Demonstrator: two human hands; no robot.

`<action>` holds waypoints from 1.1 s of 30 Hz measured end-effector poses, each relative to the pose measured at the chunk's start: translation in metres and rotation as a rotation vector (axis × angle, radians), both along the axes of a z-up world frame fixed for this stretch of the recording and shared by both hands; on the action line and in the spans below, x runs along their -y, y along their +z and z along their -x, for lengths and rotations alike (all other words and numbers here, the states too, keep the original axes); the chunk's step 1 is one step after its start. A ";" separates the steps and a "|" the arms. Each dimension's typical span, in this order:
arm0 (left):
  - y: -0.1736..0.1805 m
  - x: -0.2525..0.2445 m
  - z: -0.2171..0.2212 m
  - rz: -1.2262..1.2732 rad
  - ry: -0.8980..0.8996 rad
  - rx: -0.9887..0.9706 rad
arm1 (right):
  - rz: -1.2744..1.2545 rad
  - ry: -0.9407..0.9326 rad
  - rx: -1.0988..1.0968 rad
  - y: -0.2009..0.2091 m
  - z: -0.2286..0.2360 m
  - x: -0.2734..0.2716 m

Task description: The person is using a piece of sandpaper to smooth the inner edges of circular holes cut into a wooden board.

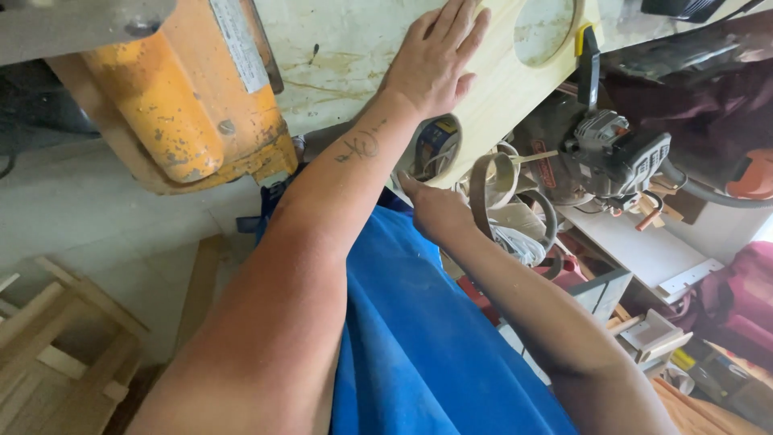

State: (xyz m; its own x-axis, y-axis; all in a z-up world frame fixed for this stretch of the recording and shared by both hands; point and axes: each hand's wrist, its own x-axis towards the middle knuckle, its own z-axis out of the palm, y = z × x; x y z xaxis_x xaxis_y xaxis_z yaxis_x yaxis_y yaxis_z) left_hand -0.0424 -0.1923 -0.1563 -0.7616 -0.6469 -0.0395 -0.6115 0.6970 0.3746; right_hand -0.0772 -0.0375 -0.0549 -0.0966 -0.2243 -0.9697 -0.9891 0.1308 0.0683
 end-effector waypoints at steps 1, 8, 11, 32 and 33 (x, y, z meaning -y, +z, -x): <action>0.002 0.001 -0.001 -0.003 0.000 0.005 | -0.003 0.000 0.005 -0.006 0.001 -0.004; 0.004 0.005 0.000 0.017 -0.002 0.036 | -0.028 0.055 -0.012 -0.009 -0.005 0.015; 0.002 0.000 0.001 0.011 -0.004 0.023 | -0.020 0.111 0.007 -0.020 0.002 -0.004; 0.029 -0.086 0.000 -0.402 0.181 -0.601 | 1.027 -1.462 0.660 0.018 0.067 -0.104; 0.034 -0.114 -0.007 -0.741 0.082 -0.765 | 1.046 -1.450 0.711 0.025 0.055 -0.099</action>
State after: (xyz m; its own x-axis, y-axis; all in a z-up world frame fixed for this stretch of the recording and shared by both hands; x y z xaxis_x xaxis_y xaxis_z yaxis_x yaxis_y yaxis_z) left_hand -0.0355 -0.0786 -0.1220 -0.7060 -0.7078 0.0264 -0.0687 0.1055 0.9920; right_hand -0.1320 0.0618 -0.0300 -0.4232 -0.7793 -0.4622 0.0908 0.4711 -0.8774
